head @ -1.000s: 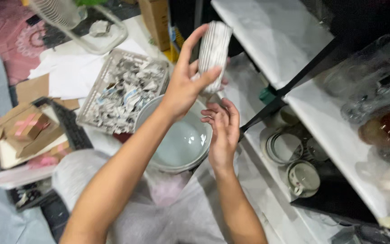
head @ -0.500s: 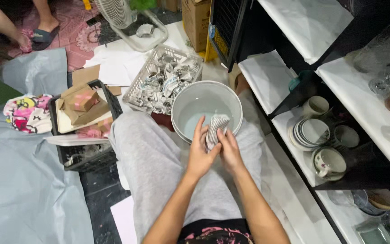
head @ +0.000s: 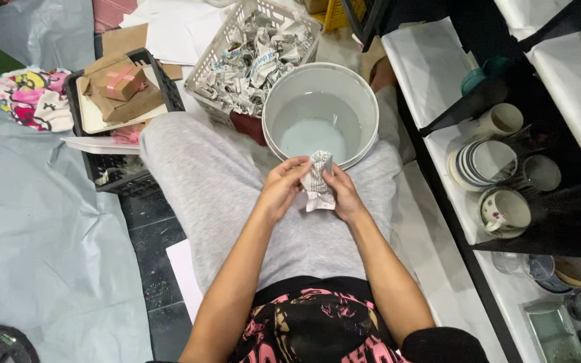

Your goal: The person sits on the floor and wraps small ceramic items, such as cups and bowls, in newspaper. They fold the newspaper around each item, dip it into a bucket of water to wet the paper, and then place the wrapped item onto a nearby shelf.

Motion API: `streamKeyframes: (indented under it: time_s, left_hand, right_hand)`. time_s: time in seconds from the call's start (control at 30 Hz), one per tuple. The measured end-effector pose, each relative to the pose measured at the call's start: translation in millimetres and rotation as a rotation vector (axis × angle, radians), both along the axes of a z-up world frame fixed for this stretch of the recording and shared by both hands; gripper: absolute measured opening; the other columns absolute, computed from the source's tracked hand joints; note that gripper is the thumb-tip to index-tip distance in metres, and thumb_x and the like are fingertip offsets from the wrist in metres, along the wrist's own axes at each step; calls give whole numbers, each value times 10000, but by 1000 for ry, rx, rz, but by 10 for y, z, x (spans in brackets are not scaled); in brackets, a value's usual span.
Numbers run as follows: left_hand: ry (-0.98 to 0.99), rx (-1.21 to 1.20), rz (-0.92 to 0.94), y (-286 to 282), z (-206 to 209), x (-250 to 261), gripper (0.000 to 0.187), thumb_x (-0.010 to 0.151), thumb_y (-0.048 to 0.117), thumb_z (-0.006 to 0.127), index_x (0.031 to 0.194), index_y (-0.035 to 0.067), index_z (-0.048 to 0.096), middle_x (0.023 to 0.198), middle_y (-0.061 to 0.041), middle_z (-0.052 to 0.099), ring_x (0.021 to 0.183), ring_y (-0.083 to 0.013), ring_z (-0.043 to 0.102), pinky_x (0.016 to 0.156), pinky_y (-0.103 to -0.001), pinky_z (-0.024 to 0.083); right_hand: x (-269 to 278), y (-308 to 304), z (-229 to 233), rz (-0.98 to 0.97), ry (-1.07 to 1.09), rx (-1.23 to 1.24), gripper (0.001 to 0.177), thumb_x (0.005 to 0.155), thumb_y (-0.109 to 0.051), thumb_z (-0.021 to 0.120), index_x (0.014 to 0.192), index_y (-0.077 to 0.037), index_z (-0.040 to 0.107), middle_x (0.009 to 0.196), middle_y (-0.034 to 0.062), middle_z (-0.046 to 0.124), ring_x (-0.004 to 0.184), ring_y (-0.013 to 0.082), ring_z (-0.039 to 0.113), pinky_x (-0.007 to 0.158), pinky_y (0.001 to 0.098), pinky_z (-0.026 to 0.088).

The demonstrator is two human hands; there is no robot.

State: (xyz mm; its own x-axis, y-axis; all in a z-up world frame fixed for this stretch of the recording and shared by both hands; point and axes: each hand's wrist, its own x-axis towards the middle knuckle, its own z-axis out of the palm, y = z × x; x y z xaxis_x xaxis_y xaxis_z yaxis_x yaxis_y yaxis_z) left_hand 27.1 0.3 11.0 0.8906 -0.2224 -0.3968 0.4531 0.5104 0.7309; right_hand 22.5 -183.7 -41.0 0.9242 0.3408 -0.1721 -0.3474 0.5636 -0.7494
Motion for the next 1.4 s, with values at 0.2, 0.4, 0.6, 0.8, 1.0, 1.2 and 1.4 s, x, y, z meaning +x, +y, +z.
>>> streamKeyframes:
  time_s: [0.2, 0.4, 0.6, 0.8, 1.0, 1.2, 1.4]
  left_hand:
    - [-64, -59, -8, 152, -169, 10, 228, 973, 158, 725, 1153, 30, 670, 1042, -43, 713, 965, -135, 659, 868, -289, 512]
    - [-586, 396, -39, 351, -54, -46, 170, 926, 96, 772, 1087, 44, 758, 1215, -45, 622, 990, -114, 609, 880, -265, 507]
    - [-660, 602, -157, 492, 121, -91, 197, 885, 105, 778, 1075, 53, 782, 1322, -54, 619, 958, -116, 616, 865, -263, 522]
    - [-618, 541, -151, 527, 216, -51, 138, 932, 149, 758, 1036, 59, 765, 1356, -50, 626, 1012, -134, 655, 947, -288, 541]
    - [-688, 598, -266, 571, 274, -80, 171, 869, 128, 799, 1016, 42, 775, 1348, -59, 625, 1096, -181, 654, 958, -317, 525]
    - [-701, 557, -289, 589, 211, -83, 142, 957, 145, 726, 1032, 25, 731, 1327, -56, 609, 1193, -177, 604, 1034, -337, 486]
    - [-550, 345, -170, 600, 55, -40, 182, 1021, 174, 645, 1048, -1, 685, 1238, -37, 629, 1122, -117, 595, 995, -281, 471]
  right_hand:
    - [-9, -33, -87, 60, -118, -98, 489, 930, -112, 721, 1383, 15, 587, 1217, 75, 698, 1097, 157, 664, 986, 317, 534]
    - [37, -43, -86, 110, -145, -282, 467, 846, -78, 791, 1286, 19, 669, 1122, 72, 740, 1019, 157, 693, 929, 310, 553]
    - [-23, -16, -38, 199, -80, -293, 485, 849, -131, 787, 1298, 13, 675, 1095, 66, 752, 961, 135, 699, 860, 282, 559]
    - [-3, -79, -70, 264, -24, -234, 463, 890, -210, 781, 1268, 41, 683, 1072, 75, 747, 914, 135, 697, 807, 281, 557]
    - [-6, -106, -139, 315, -6, -195, 449, 904, -209, 769, 1260, 50, 677, 1058, 87, 740, 895, 143, 701, 783, 277, 557]
    - [-12, -115, -164, 363, 70, -155, 480, 894, -218, 751, 1271, 62, 651, 1060, 120, 744, 877, 172, 725, 782, 301, 589]
    - [-18, -71, -100, 369, 34, -225, 493, 911, -234, 738, 1296, 62, 656, 1060, 113, 749, 884, 146, 717, 788, 271, 583]
